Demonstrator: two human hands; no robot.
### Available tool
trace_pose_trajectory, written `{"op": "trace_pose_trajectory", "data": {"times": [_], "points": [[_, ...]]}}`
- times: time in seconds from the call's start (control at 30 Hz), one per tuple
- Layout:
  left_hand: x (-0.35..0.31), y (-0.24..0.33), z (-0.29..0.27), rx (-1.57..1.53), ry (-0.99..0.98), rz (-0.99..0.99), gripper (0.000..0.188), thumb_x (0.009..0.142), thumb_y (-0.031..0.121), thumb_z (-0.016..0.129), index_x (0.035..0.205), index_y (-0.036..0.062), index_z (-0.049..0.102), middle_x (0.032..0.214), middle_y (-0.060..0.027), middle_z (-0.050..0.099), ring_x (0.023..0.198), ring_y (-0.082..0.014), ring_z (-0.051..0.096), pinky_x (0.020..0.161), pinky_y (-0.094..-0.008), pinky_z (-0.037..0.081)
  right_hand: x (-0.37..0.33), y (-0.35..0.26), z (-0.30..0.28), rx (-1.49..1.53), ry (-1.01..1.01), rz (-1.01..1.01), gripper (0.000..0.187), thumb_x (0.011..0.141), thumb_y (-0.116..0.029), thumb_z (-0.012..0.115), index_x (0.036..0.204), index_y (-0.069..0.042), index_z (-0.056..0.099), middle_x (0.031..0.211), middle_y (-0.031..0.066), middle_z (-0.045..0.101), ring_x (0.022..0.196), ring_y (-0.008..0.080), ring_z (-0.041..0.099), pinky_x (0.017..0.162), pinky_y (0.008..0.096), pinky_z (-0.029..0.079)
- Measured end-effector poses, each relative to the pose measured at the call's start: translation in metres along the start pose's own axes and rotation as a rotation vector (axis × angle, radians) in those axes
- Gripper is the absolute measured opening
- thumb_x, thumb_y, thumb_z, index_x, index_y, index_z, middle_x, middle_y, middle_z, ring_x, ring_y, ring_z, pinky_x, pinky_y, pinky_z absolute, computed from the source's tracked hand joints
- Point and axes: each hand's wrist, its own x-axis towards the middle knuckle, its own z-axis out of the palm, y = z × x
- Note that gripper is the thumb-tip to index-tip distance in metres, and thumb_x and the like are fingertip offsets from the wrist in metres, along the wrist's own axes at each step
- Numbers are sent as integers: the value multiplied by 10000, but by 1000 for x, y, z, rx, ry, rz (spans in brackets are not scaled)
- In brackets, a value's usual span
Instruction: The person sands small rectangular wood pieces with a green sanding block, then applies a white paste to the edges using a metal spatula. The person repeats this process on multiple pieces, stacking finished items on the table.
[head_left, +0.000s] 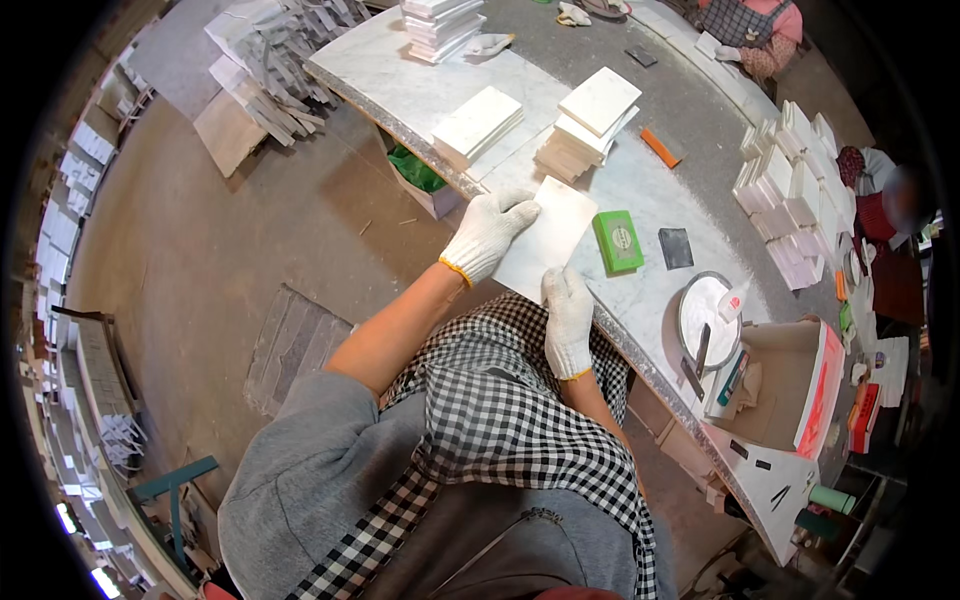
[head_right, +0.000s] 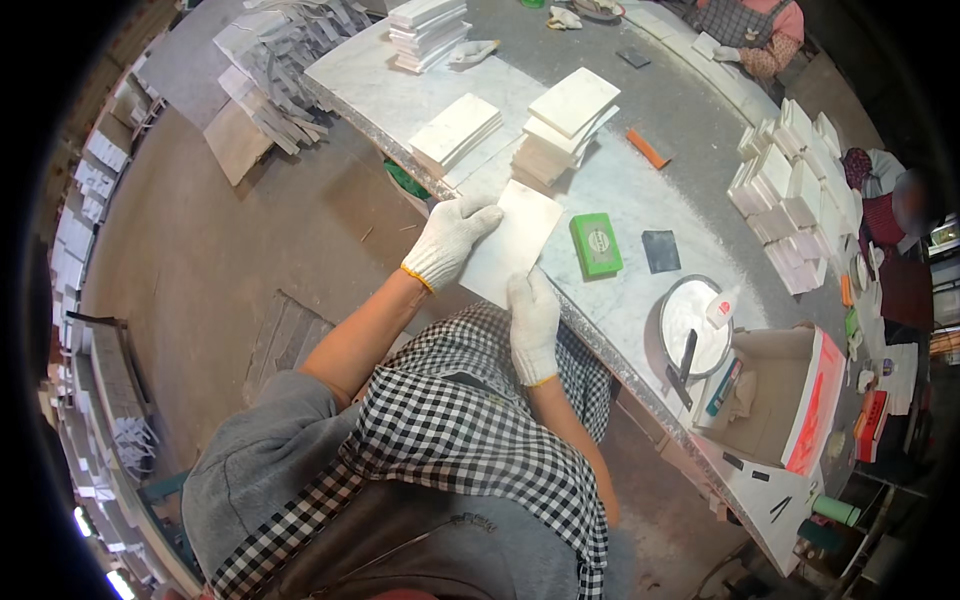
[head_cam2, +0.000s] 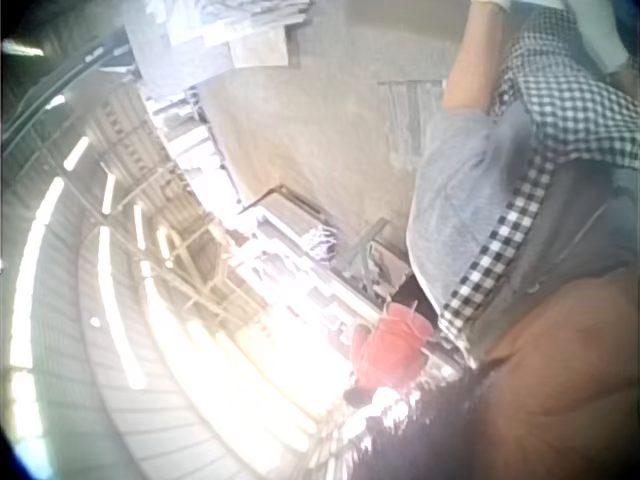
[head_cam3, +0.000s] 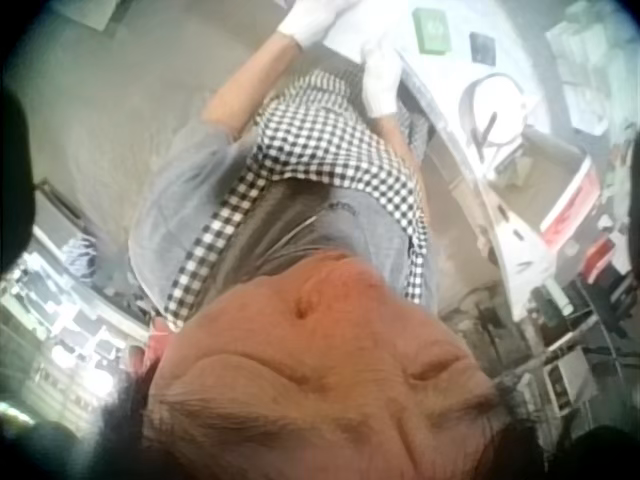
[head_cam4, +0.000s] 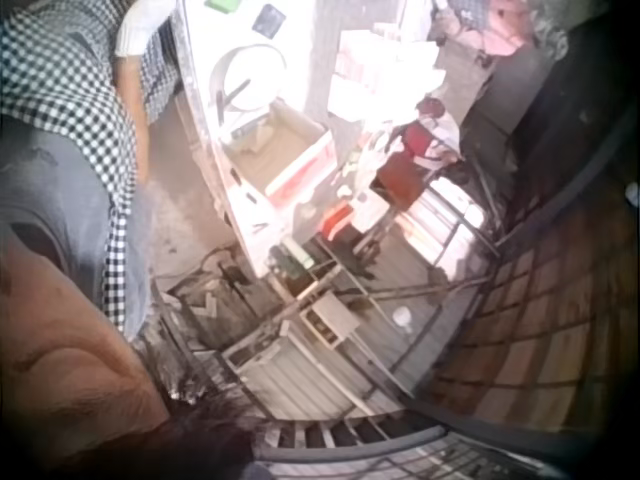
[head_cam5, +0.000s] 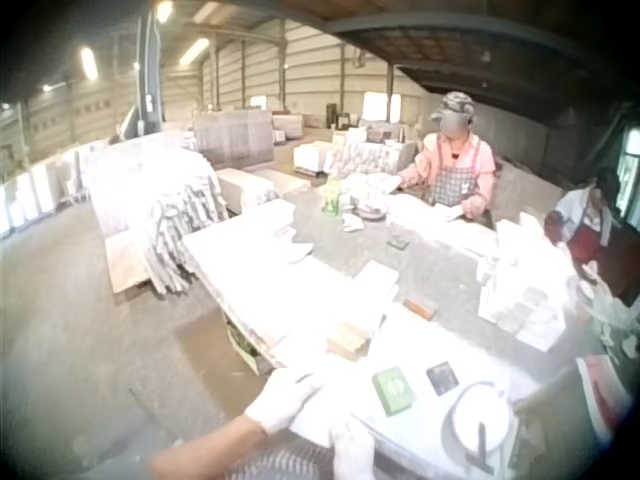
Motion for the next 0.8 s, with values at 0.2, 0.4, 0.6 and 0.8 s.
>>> {"op": "trace_pose_trajectory", "data": {"times": [0.2, 0.4, 0.6, 0.8], "points": [[-4, 10, -3, 62, -62, -67, 434, 895, 189, 730, 1240, -68, 671, 996, -74, 715, 884, -110, 621, 795, -268, 525, 2, 3, -5, -24, 59, 20, 329, 1027, -235, 565, 1155, 59, 642, 928, 39, 643, 805, 104, 526, 732, 287, 460], [-13, 9, 8, 302, -88, -16, 503, 833, 199, 782, 1249, -57, 660, 896, -47, 680, 797, -99, 617, 712, -258, 536, 2, 6, -4, -44, 101, -29, 343, 1002, -280, 612, 1091, 48, 661, 928, 82, 679, 797, 127, 568, 728, 316, 486], [-11, 5, 4, 121, -70, -61, 319, 927, 257, 721, 1070, -29, 717, 751, 5, 611, 641, -64, 532, 579, -244, 468, 5, 10, -9, -162, 145, -5, 362, 1026, -313, 589, 1017, 41, 664, 891, 118, 687, 791, 162, 585, 748, 347, 497], [-4, -15, 1, 106, -64, -68, 293, 982, 275, 670, 990, -14, 718, 738, 17, 608, 618, -59, 518, 551, -247, 449, 9, 30, -20, -330, 142, -59, 396, 1056, -333, 540, 1027, 44, 660, 892, 161, 686, 793, 207, 595, 770, 377, 495]]}}
